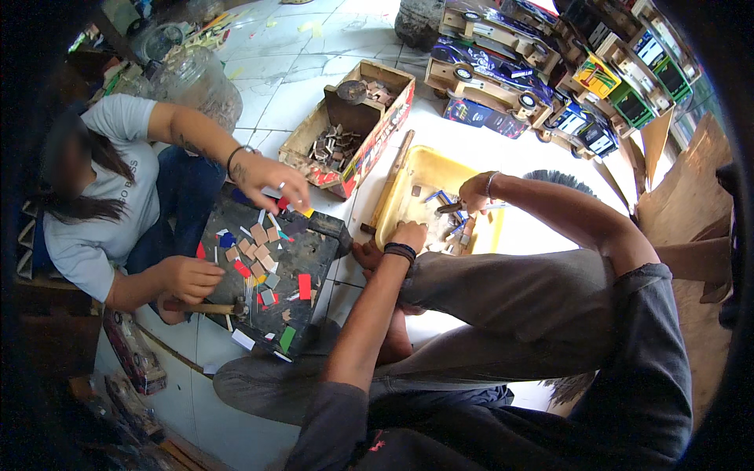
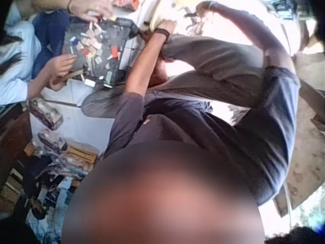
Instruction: The person sits on the floor and uses pliers to manipulate small wooden pieces, repeatedly picking them up, adjusting them, and placing them into a container. A coworker nearby uses a hammer on similar items.
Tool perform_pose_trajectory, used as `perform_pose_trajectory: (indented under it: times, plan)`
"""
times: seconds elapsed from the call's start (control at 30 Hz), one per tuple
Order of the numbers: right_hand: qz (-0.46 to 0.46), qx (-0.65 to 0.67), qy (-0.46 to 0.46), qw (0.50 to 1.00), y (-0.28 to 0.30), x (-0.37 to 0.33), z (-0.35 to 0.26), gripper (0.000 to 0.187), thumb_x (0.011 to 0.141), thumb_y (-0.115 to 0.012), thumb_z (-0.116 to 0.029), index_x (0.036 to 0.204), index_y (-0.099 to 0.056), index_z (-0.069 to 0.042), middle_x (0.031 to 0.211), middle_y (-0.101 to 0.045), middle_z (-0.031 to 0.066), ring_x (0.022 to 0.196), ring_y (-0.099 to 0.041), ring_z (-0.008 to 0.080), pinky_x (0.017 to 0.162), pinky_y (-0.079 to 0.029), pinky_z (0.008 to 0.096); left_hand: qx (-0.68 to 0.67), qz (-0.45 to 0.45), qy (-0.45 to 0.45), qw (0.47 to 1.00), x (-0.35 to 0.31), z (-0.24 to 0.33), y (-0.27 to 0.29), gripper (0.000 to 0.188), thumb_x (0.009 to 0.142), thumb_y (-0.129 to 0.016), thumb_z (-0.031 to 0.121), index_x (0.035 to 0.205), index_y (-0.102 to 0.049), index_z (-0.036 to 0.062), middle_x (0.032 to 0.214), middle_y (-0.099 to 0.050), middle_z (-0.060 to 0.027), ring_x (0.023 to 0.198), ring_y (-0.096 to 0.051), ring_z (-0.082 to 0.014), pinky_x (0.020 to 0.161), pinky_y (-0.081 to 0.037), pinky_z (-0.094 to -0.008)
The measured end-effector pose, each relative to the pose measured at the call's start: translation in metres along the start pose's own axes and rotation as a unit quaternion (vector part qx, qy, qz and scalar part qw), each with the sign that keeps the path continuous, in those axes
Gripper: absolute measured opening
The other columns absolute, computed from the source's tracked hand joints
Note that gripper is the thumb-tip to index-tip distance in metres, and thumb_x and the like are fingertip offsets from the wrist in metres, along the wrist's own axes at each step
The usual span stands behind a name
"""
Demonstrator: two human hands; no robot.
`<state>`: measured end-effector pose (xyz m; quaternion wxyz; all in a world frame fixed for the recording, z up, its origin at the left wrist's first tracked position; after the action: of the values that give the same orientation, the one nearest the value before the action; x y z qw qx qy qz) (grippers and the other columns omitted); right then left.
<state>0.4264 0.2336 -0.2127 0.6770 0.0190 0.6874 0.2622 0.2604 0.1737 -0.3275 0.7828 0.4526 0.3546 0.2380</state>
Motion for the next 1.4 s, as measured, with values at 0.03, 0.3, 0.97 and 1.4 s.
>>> perform_pose_trajectory:
  times: [0.03,0.3,0.97,1.4]
  plan:
    - [0.002,-0.024,0.0,1.0,0.003,0.001,0.002,0.027,0.091,-0.063,-0.025,0.101,-0.076,-0.002,0.091,-0.078,0.007,0.076,-0.072,0.021,0.062,-0.058,0.0348,-0.024,-0.017,0.005,1.0,0.0,-0.004,-0.002,0.031,0.082,-0.073,0.013,0.113,-0.068,0.01,0.107,-0.072,-0.0204,0.106,-0.07,-0.0363,0.091,-0.056,-0.0456]
    - [0.015,-0.006,0.021,1.0,0.006,-0.005,0.0,0.023,0.088,-0.067,-0.023,0.102,-0.077,-0.009,0.09,-0.077,0.0046,0.079,-0.071,0.0185,0.067,-0.059,0.0343,-0.041,-0.027,-0.009,0.999,-0.002,-0.004,0.004,0.024,0.088,-0.064,0.021,0.104,-0.076,0.0066,0.105,-0.075,-0.0211,0.1,-0.074,-0.0347,0.09,-0.057,-0.0469]
    - [0.09,-0.024,0.059,0.994,0.036,-0.014,-0.003,0.035,0.095,-0.063,-0.033,0.116,-0.069,-0.006,0.099,-0.078,0.007,0.095,-0.072,0.0232,0.081,-0.056,0.0401,-0.237,0.169,-0.013,0.957,-0.04,-0.006,0.064,0.025,0.09,-0.07,0.011,0.114,-0.073,0.0042,0.099,-0.074,-0.0195,0.095,-0.072,-0.0341,0.081,-0.058,-0.0401]
    - [0.142,-0.045,0.08,0.986,0.053,-0.017,-0.001,0.031,0.098,-0.06,-0.034,0.109,-0.069,-0.007,0.095,-0.077,0.0077,0.088,-0.072,0.024,0.079,-0.056,0.0423,-0.756,0.194,-0.035,0.625,-0.082,-0.019,0.068,0.033,0.107,-0.055,0.012,0.133,-0.05,-0.0067,0.123,-0.061,-0.0112,0.104,-0.071,-0.0208,0.09,-0.061,-0.0307]
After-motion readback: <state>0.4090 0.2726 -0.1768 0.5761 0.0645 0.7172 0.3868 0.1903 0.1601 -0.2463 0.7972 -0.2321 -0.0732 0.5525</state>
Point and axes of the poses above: each hand's wrist, its own x-axis towards the middle knuckle, its own y-axis out of the back of the hand, z = x × y, the point moved 4 cm from there along x, towards the middle knuckle
